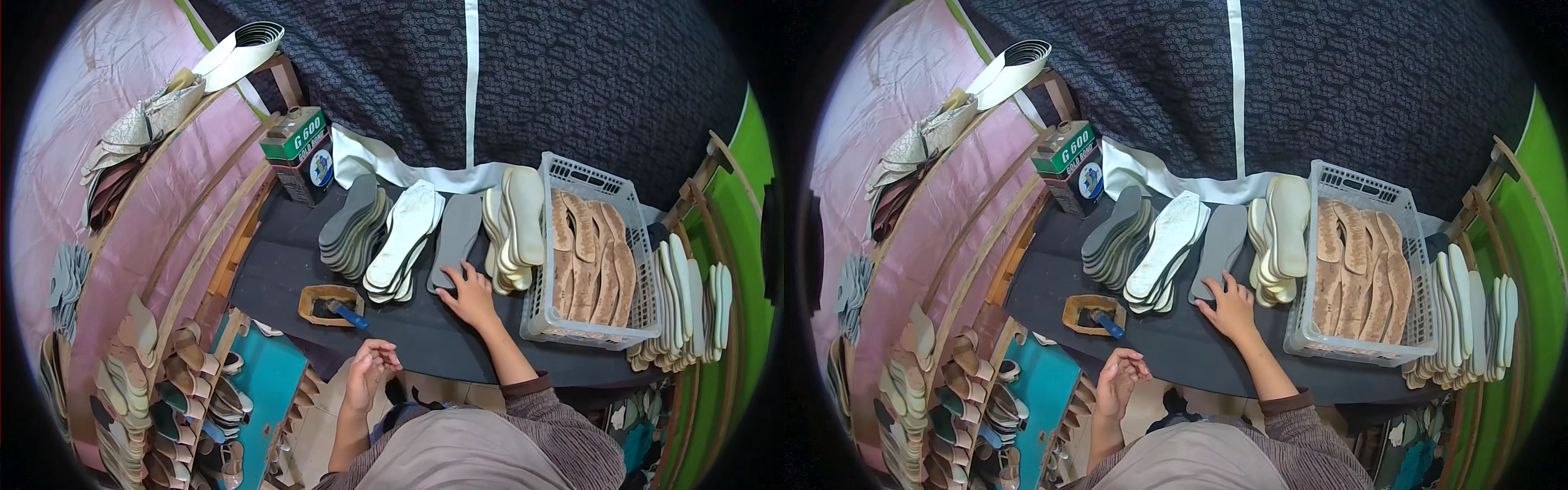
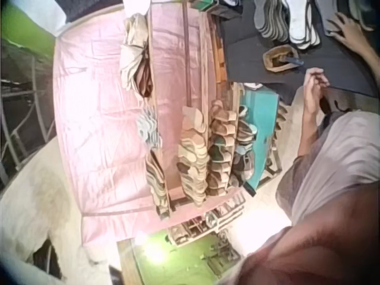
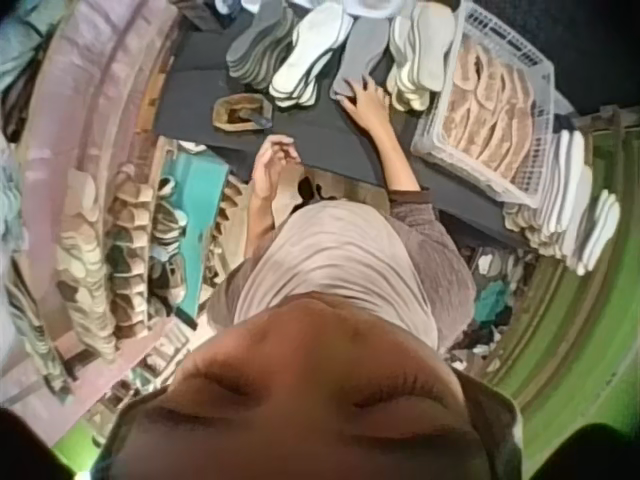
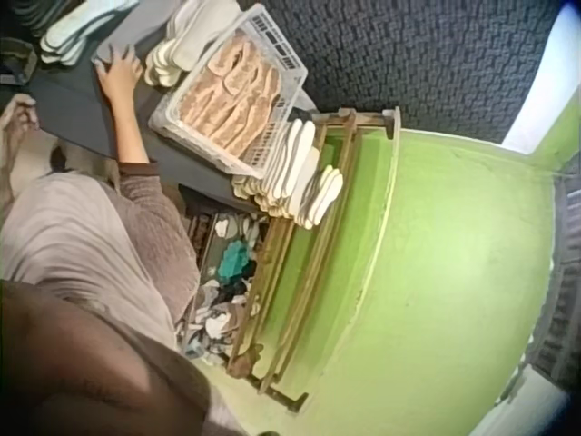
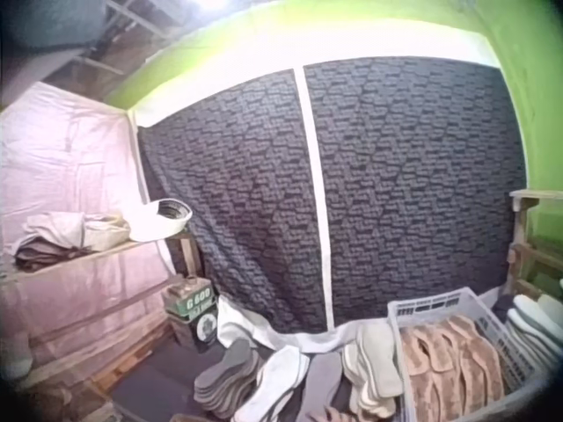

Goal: The person applies glue to shoe soles using a brush dipped into a small container of adhesive.

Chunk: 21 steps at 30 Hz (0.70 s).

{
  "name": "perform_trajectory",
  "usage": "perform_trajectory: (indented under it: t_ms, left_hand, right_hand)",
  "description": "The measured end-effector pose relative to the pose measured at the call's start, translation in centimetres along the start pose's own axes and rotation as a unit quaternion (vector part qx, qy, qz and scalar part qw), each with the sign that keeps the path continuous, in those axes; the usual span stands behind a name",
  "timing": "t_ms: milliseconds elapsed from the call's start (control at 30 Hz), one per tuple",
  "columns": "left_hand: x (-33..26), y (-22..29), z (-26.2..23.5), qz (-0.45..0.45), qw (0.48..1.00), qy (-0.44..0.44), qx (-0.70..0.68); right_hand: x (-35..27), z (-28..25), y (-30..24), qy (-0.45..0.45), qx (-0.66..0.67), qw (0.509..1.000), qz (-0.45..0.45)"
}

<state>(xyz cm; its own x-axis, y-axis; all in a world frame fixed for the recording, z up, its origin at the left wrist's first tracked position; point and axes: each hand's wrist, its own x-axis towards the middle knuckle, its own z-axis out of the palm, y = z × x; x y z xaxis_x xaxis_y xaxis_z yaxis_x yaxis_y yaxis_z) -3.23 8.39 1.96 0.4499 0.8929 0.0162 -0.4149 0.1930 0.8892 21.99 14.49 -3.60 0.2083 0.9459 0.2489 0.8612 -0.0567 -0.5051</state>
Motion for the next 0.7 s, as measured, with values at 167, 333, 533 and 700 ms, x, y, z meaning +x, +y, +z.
perform_trajectory:
  t_ms: [167, 333, 533, 700]
  left_hand:
    - [1.9, 1.2, -2.0, 0.005, 1.0, -0.007, -0.004]
    - [3.7, 2.6, -3.7, 0.009, 0.999, -0.053, 0.002]
    - [4.6, 4.3, -6.5, 0.051, 0.995, -0.08, -0.043]
    - [5.0, 5.6, -8.2, 0.065, 0.991, -0.101, -0.065]
  right_hand:
    - [0.7, 0.2, -0.7, 0.046, -0.035, 0.998, 0.005]
    - [1.2, -1.2, -1.2, 0.113, 0.018, 0.993, -0.005]
    - [-0.7, -4.8, -4.3, 0.316, 0.108, 0.942, 0.043]
    - [-2.2, -6.5, -9.6, 0.412, 0.194, 0.89, -0.038]
